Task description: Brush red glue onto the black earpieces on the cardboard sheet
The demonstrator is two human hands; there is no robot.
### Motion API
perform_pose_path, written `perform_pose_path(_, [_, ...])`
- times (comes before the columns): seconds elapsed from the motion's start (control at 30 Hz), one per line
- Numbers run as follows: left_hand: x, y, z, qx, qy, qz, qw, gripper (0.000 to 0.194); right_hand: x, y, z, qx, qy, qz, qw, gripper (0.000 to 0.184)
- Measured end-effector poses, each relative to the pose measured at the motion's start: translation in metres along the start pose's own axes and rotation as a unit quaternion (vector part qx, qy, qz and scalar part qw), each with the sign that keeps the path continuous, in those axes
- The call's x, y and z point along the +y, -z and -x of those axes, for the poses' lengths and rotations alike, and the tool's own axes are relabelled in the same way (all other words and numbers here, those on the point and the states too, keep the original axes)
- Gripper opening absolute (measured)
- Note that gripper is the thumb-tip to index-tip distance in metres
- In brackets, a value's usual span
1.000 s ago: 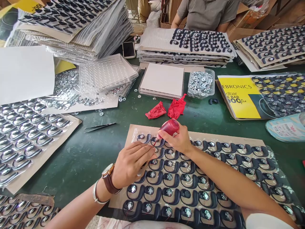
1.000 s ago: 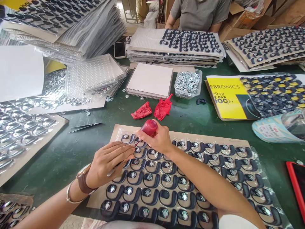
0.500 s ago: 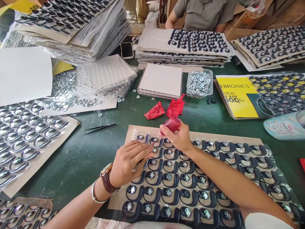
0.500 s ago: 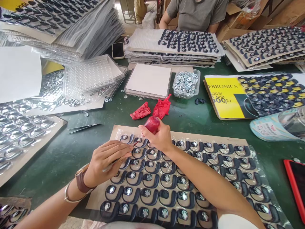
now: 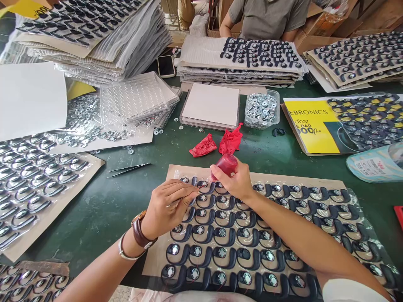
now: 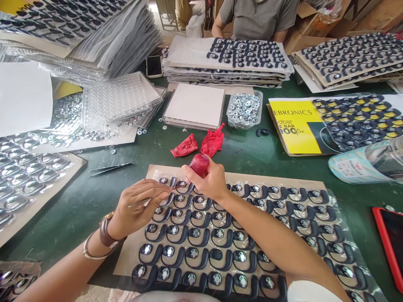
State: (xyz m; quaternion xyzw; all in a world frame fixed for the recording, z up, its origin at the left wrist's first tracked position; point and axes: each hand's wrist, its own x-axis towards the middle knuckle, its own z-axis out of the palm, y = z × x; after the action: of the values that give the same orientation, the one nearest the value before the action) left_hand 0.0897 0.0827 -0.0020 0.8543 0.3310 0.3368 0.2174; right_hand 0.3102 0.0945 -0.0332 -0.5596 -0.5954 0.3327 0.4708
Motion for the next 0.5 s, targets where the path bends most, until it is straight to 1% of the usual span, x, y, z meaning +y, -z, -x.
perform_pose_path(0.17, [0.0, 0.0008, -0.0023, 0.003, 0.013, 0.004, 1.0, 0.014, 0.0027, -0.0007, 0.0018, -0.009, -0.015, -0.031, 0.999, 0.029])
perform_pose_path(0.5, [-0.007, 0.0, -0.0063, 0.02, 0.021, 0.014, 0.999, 0.01, 0.0008, 0.0001, 0.0024, -0.061, -0.011, -0.031, 0.998, 0.028])
